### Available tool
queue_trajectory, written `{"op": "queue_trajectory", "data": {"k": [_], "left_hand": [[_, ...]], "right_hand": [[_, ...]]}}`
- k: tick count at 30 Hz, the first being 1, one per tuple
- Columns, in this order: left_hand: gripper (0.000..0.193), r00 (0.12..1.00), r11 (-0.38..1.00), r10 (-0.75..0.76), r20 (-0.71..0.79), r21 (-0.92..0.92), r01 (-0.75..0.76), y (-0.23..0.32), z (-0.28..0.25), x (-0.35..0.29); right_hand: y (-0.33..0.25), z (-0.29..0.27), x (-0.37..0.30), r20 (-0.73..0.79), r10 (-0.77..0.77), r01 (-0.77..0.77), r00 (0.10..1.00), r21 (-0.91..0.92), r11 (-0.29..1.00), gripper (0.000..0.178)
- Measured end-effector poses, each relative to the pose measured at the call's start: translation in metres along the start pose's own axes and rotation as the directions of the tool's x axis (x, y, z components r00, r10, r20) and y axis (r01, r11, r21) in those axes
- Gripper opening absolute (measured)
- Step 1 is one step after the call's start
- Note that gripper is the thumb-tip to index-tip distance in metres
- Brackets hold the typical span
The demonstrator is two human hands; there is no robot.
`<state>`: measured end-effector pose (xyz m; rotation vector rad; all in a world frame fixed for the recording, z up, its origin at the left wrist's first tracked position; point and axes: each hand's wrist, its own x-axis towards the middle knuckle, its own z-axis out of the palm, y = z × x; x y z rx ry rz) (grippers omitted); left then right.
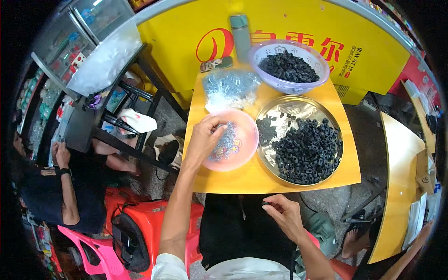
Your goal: The person picks small metal pieces from a pink plate and black plastic components from a round tray, then assembles them together by hand.
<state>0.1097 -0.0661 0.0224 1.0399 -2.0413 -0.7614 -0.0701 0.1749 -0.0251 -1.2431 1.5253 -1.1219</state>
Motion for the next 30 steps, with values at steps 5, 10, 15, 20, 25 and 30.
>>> {"op": "queue_trajectory", "data": {"k": [5,10,15,20,25,30], "left_hand": [[0.023,1.0,0.999,-0.011,0.016,0.045,0.01,-0.001,0.003,0.005],[0.03,0.975,0.983,-0.168,0.143,-0.055,0.178,0.002,0.002,0.007],[0.031,0.962,0.981,-0.167,0.216,-0.06,0.184,0.005,-0.003,0.007],[0.029,0.97,0.977,-0.172,0.171,-0.095,0.19,0.009,0.002,0.008],[0.029,0.981,0.995,-0.054,0.185,0.098,0.036,0.015,0.013,0.01],[0.028,0.981,0.961,-0.003,0.195,0.273,-0.051,0.007,0.024,0.01]], "right_hand": [[-0.002,-0.006,0.0,0.007,0.018,-0.017,1.0,-0.024,1.0,0.02],[-0.003,-0.012,0.007,0.001,0.033,-0.033,0.999,-0.031,0.999,0.019],[0.003,-0.018,0.012,0.006,0.105,-0.105,0.994,-0.014,0.994,0.019],[0.002,-0.021,0.013,0.013,0.094,-0.093,0.996,-0.025,0.995,0.02],[0.006,-0.024,0.014,0.018,0.102,-0.101,0.995,-0.036,0.994,0.02],[0.006,-0.026,0.016,0.025,0.085,-0.083,0.996,-0.065,0.994,0.02]]}}
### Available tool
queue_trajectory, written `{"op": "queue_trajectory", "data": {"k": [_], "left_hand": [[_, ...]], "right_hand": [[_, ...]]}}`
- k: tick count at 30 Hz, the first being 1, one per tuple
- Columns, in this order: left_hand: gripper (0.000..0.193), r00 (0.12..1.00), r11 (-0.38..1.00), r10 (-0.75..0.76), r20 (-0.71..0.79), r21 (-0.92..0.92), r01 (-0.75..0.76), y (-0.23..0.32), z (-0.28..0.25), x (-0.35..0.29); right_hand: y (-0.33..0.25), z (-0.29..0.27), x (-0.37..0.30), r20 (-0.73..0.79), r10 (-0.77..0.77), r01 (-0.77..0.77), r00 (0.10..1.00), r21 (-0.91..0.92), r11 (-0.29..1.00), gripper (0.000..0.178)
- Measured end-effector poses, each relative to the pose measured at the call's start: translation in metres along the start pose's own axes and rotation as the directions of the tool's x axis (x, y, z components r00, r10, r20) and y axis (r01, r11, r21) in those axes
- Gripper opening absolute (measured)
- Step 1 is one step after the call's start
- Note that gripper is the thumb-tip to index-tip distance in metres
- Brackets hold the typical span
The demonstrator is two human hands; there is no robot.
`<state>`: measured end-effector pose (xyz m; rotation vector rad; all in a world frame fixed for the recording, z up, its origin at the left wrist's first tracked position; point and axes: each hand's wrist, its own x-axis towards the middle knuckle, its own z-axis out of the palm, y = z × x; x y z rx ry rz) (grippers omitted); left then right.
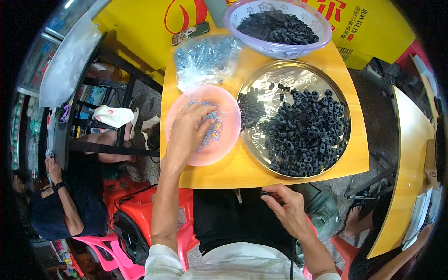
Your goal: The person picks small metal pieces from a pink plate and black plastic components from a round tray, then assembles them together by hand.
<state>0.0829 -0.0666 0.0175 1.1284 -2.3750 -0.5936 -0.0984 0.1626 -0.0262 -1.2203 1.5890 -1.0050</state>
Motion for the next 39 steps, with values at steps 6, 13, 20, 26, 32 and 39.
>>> {"op": "queue_trajectory", "data": {"k": [6,13,20,26,32,39], "left_hand": [[0.023,0.998,0.998,0.039,0.041,-0.044,-0.037,0.006,0.015,0.007],[0.011,0.997,0.995,0.071,-0.039,0.071,-0.068,0.0,0.037,0.01],[0.006,0.983,0.983,-0.065,-0.169,-0.183,0.034,0.007,0.02,0.007],[0.009,0.922,0.577,-0.386,-0.024,-0.786,0.221,0.007,0.004,-0.018],[0.017,0.896,0.104,-0.409,0.172,-0.967,0.232,0.054,0.016,-0.076],[0.019,0.941,0.139,-0.324,0.095,-0.979,0.147,0.075,0.016,-0.107]], "right_hand": [[0.002,-0.002,0.002,-0.043,-0.075,0.074,0.996,-0.027,0.997,0.02],[0.003,-0.002,0.002,-0.056,-0.095,0.094,0.994,-0.026,0.995,0.021],[0.006,-0.001,0.0,-0.065,-0.099,0.099,0.993,-0.006,0.995,0.021],[0.0,0.002,-0.001,-0.063,-0.169,0.169,0.984,-0.012,0.986,0.019],[-0.012,0.003,-0.001,-0.047,-0.016,0.031,0.999,0.33,0.943,0.019],[-0.049,-0.003,0.027,0.124,-0.072,-0.029,0.99,0.665,0.746,0.021]]}}
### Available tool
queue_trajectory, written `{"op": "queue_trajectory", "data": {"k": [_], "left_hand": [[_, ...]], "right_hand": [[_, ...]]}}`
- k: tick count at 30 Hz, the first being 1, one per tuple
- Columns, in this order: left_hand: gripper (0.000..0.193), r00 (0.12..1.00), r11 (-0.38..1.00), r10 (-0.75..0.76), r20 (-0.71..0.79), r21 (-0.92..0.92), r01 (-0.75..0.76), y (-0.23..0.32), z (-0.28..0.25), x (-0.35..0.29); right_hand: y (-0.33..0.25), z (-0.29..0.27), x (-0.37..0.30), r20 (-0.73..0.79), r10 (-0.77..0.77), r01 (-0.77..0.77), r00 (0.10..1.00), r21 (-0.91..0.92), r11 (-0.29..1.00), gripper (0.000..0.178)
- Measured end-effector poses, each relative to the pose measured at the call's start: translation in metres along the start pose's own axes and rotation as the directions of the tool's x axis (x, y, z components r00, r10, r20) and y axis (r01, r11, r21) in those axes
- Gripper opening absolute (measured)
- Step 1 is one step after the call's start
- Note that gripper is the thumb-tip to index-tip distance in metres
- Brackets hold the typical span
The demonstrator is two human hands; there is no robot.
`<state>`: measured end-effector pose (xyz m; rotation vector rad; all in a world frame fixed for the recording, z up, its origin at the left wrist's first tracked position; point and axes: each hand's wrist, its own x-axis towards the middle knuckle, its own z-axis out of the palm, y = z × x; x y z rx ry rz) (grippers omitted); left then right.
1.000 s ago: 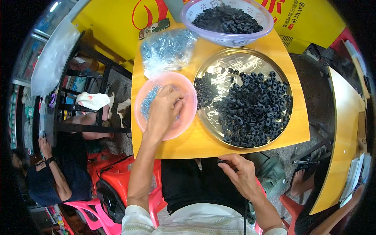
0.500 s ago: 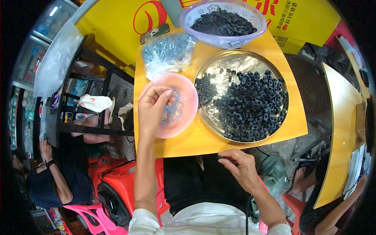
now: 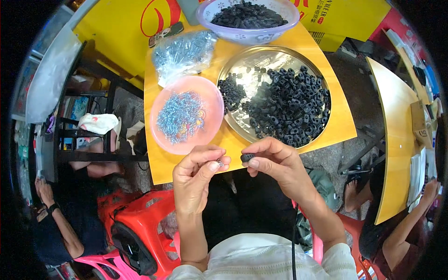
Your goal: The person picks small metal pieces from a pink plate and black plastic components from a round tray, then assembles them together by hand.
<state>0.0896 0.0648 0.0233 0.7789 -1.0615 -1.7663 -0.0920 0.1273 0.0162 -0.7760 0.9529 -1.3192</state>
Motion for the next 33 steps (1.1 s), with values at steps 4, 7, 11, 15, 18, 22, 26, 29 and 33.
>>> {"op": "queue_trajectory", "data": {"k": [4,7,11,15,18,22,26,29,33], "left_hand": [[0.015,0.997,0.994,0.042,0.061,-0.104,-0.036,-0.006,-0.008,-0.004],[0.014,0.998,0.993,0.047,0.034,-0.113,-0.043,-0.01,-0.012,-0.007],[0.015,0.997,0.996,0.081,-0.015,-0.031,-0.081,-0.016,-0.008,-0.008],[0.014,0.992,0.992,0.12,-0.031,0.046,-0.118,-0.015,-0.002,-0.01],[0.014,0.987,0.983,0.156,-0.046,0.104,-0.151,-0.016,-0.001,-0.012],[0.014,0.982,0.976,0.181,-0.058,0.135,-0.172,-0.016,0.0,-0.013],[0.014,0.976,0.964,0.211,-0.052,0.176,-0.199,-0.015,0.002,-0.014],[0.013,0.976,0.964,0.211,-0.05,0.177,-0.199,-0.015,0.002,-0.015],[0.012,0.983,0.967,0.165,-0.082,0.209,-0.145,-0.016,0.005,-0.017]], "right_hand": [[0.007,0.003,0.001,-0.005,-0.028,0.028,1.0,-0.039,0.999,0.021],[0.008,0.007,0.001,0.023,0.059,-0.06,0.998,0.028,0.998,0.022],[0.012,0.006,0.0,0.021,0.106,-0.108,0.994,0.162,0.981,0.019],[0.023,0.001,-0.002,0.058,0.136,-0.143,0.989,0.139,0.98,0.022],[0.025,0.0,-0.002,0.082,0.205,-0.219,0.975,0.227,0.949,0.023],[0.028,-0.002,-0.001,0.121,0.226,-0.253,0.967,0.307,0.918,0.024],[0.032,-0.005,-0.001,0.112,0.197,-0.223,0.974,0.324,0.919,0.026],[0.028,-0.001,-0.002,0.09,0.149,-0.167,0.985,0.242,0.956,0.027],[0.017,0.001,-0.004,0.073,0.138,-0.144,0.988,0.088,0.986,0.028]]}}
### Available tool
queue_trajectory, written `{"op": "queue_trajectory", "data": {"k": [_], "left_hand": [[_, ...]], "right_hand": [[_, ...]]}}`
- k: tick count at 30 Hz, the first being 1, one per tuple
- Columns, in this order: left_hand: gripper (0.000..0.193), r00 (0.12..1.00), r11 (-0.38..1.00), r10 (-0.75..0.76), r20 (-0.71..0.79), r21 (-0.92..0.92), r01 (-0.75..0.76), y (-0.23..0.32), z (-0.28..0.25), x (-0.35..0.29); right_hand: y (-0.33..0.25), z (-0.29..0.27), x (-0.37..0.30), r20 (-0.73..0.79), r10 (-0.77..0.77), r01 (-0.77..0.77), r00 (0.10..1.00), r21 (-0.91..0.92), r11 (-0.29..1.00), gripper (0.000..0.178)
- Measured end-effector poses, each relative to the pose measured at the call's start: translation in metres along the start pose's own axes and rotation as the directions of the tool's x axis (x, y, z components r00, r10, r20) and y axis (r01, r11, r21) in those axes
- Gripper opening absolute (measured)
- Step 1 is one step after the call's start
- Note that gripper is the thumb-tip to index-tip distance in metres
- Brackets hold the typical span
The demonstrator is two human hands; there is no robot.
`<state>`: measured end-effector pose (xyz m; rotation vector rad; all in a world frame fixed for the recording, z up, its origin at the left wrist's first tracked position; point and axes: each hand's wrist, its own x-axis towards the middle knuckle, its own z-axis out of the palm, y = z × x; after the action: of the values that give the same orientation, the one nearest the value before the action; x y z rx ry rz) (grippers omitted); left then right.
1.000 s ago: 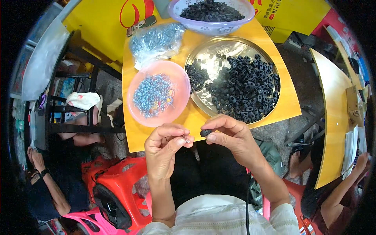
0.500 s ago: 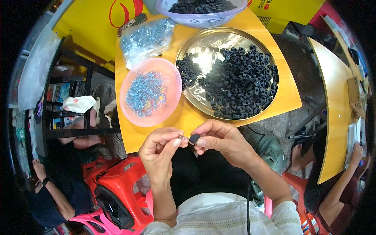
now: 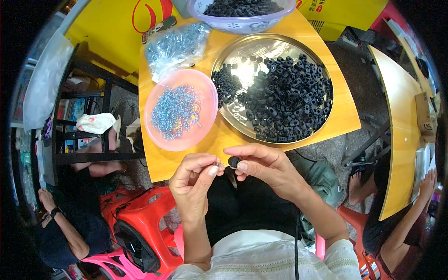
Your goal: The person picks small metal pieces from a pink plate and black plastic components from a round tray, then assembles them together by hand.
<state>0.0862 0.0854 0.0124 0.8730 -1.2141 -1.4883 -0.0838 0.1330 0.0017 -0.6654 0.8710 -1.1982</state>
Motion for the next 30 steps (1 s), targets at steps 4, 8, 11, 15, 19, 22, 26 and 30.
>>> {"op": "queue_trajectory", "data": {"k": [4,8,11,15,19,22,26,30], "left_hand": [[0.012,0.999,0.999,0.023,0.034,-0.027,-0.022,-0.002,-0.002,0.0],[0.012,0.999,0.998,0.011,0.045,-0.055,-0.009,-0.002,-0.003,-0.001],[0.012,0.998,0.998,0.019,0.052,-0.058,-0.016,-0.003,-0.002,-0.002],[0.011,0.998,0.999,0.016,0.053,-0.052,-0.014,-0.006,-0.001,-0.002],[0.011,0.999,0.999,-0.001,0.046,-0.045,0.003,-0.007,0.0,-0.002],[0.012,0.999,0.999,-0.005,0.035,-0.04,0.006,-0.008,0.001,-0.003],[0.013,0.999,1.0,0.009,0.05,0.003,-0.009,-0.009,0.0,-0.003],[0.013,0.998,0.999,0.028,0.061,0.04,-0.031,-0.009,0.0,-0.003]], "right_hand": [[0.002,-0.004,0.002,-0.005,-0.027,0.027,1.0,0.077,0.997,0.021],[0.004,-0.005,0.004,-0.045,0.006,0.002,0.999,0.188,0.982,0.014],[0.007,-0.006,0.004,-0.087,0.026,-0.01,0.996,0.178,0.984,0.016],[0.007,-0.004,0.003,-0.096,0.09,-0.059,0.991,0.288,0.956,0.017],[0.01,-0.008,0.003,-0.113,0.067,-0.041,0.991,0.223,0.974,0.017],[0.011,-0.008,0.003,-0.1,0.131,-0.094,0.986,0.313,0.945,0.017],[0.005,-0.001,0.004,-0.095,0.202,-0.137,0.975,0.461,0.877,0.022],[0.009,-0.003,0.005,-0.073,0.189,-0.129,0.979,0.494,0.86,0.021]]}}
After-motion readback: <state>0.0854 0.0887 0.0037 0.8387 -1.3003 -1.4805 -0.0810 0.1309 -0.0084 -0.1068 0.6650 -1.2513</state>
